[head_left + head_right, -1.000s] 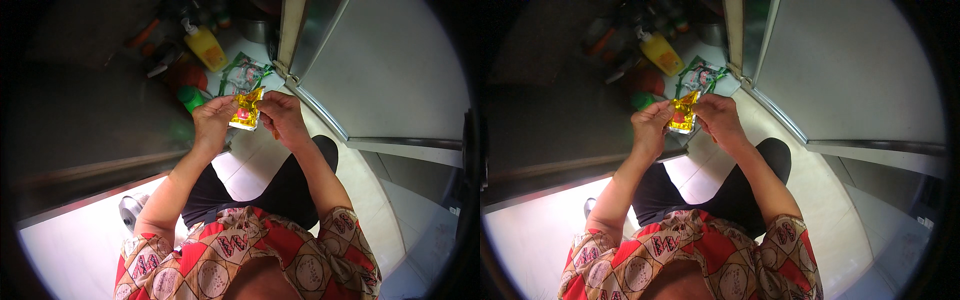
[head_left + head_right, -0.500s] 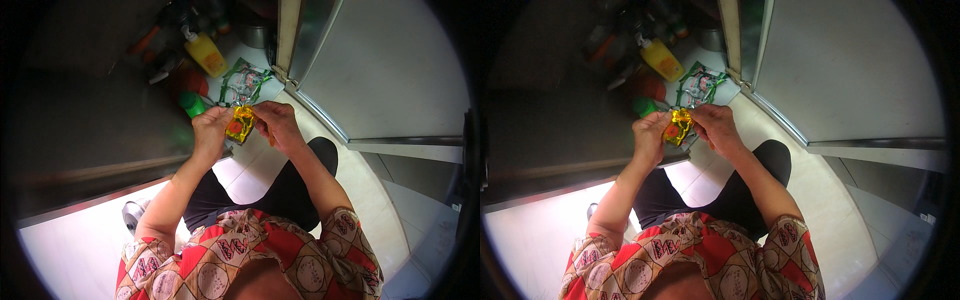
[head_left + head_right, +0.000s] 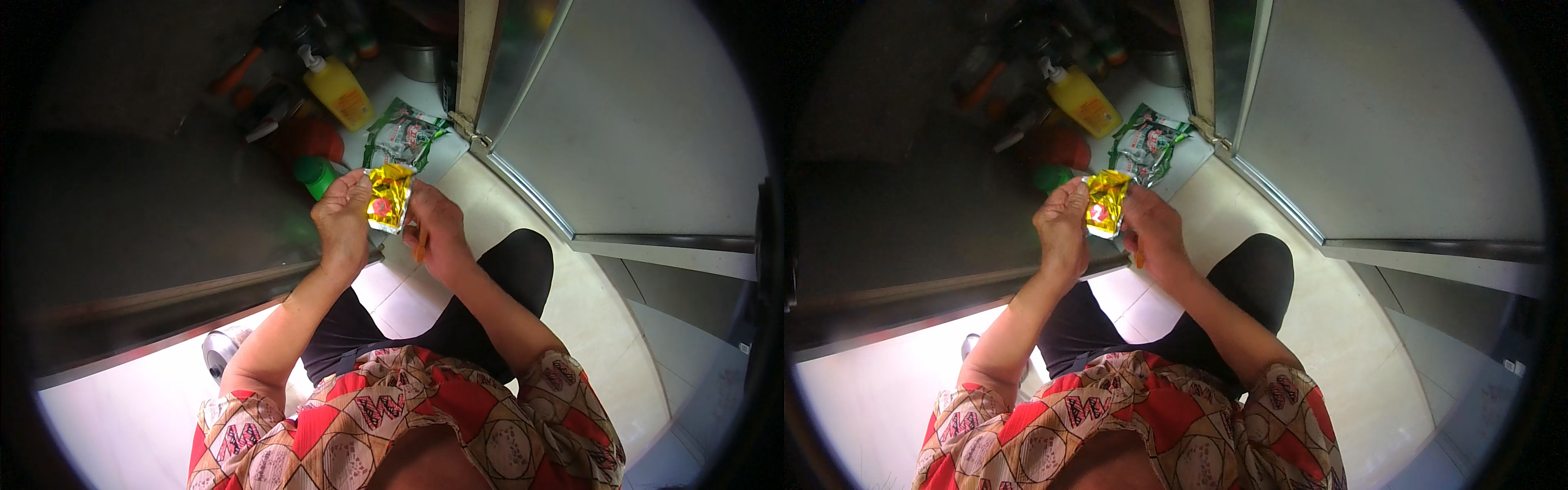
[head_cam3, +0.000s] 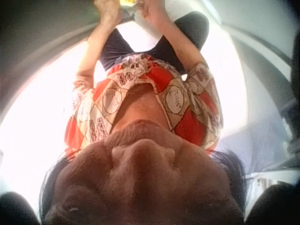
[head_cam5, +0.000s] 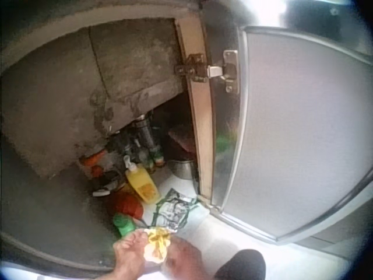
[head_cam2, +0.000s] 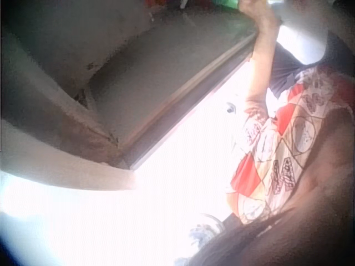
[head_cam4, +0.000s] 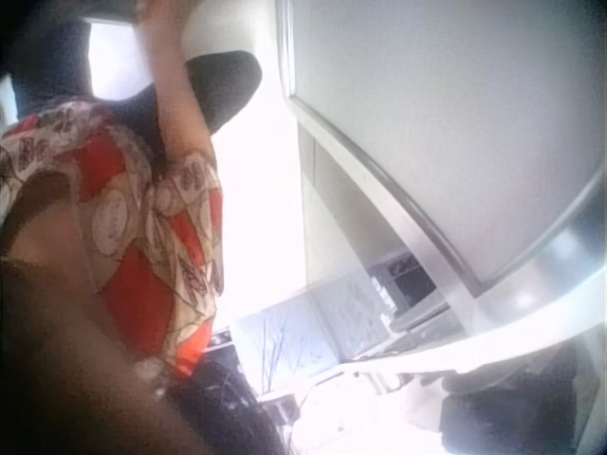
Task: The person washes leafy green vegetables in a metal bowl under running water, then places the bowl in the refrigerator. They also retrieve a packaged item from a cabinet, open it, and place it back.
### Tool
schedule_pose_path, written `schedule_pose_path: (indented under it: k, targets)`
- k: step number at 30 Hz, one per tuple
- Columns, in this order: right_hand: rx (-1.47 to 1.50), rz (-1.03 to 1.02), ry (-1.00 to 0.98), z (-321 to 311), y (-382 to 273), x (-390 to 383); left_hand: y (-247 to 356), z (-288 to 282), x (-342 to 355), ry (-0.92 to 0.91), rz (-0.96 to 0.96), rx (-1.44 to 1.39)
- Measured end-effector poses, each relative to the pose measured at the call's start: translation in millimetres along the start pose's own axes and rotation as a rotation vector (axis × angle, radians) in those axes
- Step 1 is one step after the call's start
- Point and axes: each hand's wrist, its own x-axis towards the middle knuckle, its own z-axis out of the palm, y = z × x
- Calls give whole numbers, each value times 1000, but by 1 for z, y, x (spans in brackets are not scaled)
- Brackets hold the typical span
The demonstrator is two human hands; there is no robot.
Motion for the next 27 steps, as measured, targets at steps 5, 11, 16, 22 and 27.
schedule_pose_path:
  k: [5,11,16,22,27]
  targets:
    - [-94,-193,-82,21,29,-17,4,6,0,26,-57,-160]
    - [-141,-281,79,40,37,-6,8,-2,-7,-136,-112,-155]
    - [-120,-85,161,27,16,-8,6,1,-6,-50,-21,77]
    - [-511,107,369,-45,-23,29,91,-44,-67,-510,1192,1179]
    - [-1222,-35,461,-126,-26,108,139,-95,-89,-43,1727,1645]
